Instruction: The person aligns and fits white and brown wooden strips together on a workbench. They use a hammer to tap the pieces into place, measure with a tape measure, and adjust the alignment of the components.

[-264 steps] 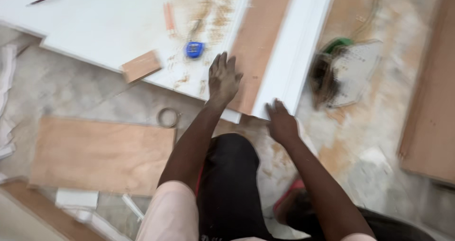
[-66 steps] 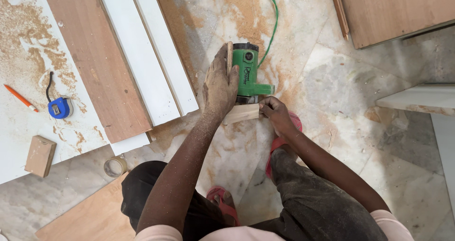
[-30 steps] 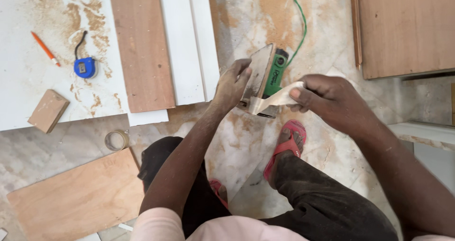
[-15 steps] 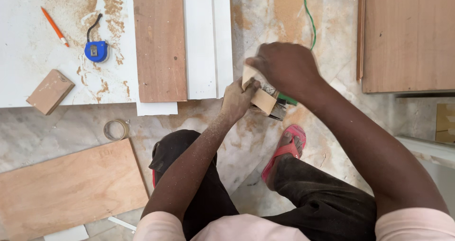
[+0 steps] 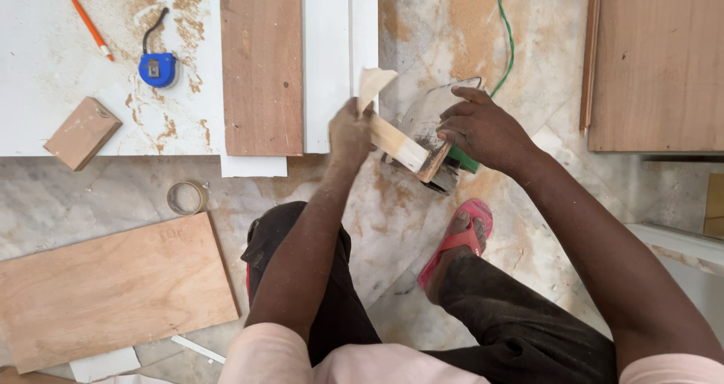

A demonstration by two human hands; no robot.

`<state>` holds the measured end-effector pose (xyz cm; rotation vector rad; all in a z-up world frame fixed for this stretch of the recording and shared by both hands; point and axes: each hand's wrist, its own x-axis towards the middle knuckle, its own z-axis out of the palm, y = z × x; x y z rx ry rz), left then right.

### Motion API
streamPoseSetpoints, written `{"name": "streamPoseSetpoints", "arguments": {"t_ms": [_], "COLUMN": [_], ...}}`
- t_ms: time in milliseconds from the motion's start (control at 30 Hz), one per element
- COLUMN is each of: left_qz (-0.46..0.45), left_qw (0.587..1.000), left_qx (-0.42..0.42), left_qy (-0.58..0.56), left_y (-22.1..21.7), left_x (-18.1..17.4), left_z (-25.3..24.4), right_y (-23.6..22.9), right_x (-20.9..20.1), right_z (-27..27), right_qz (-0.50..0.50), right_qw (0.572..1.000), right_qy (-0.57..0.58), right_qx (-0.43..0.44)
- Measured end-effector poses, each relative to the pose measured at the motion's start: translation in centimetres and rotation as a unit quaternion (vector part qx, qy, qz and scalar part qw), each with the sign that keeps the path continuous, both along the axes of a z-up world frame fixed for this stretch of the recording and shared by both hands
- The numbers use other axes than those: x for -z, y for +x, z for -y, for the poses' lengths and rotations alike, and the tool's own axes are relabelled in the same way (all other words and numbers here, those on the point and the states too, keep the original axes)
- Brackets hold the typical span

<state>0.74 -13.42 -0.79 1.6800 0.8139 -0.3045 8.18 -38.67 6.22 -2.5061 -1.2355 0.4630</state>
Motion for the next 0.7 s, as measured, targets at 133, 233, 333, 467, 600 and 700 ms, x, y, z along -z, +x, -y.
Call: {"name": "streamPoseSetpoints", "arguments": {"t_ms": [133, 233, 333, 467, 600, 700], "left_qz": [0.127, 0.132, 0.147, 0.266, 0.149, 0.124], "left_qw": [0.967, 0.944, 0.935, 0.846, 0.803, 0.809], "left_qx": [-0.118, -0.11, -0.277, -0.458, -0.328, -0.054], "left_qy": [0.188, 0.281, 0.163, 0.064, 0.475, 0.572], "left_y": [1.0, 0.8, -3.4, -11.8, -15.5, -15.4], "left_x": [-2.1, -4.1, -3.0, 0.8, 4.1, 5.9], "left_z": [-9.4, -19.2, -28.8, -38.4, -39.6, -36.4], "right_y": [0.5, -0.4, -0.4, -1.1, -1.5, -1.1], "right_x": [-0.1, 0.0, 0.0, 0.0, -1.5, -2.1], "right_z": [0.1, -0.7, -0.9, -1.4, -3.3, -5.4], "right_qz": [-0.004, -0.006, 0.003, 0.031, 0.07, 0.087], "right_qw": [0.999, 0.999, 0.999, 0.999, 0.978, 0.943], "right_qy": [0.031, -0.01, -0.009, -0.043, -0.198, -0.321], "right_qx": [-0.039, -0.033, -0.032, -0.004, 0.01, -0.005]}}
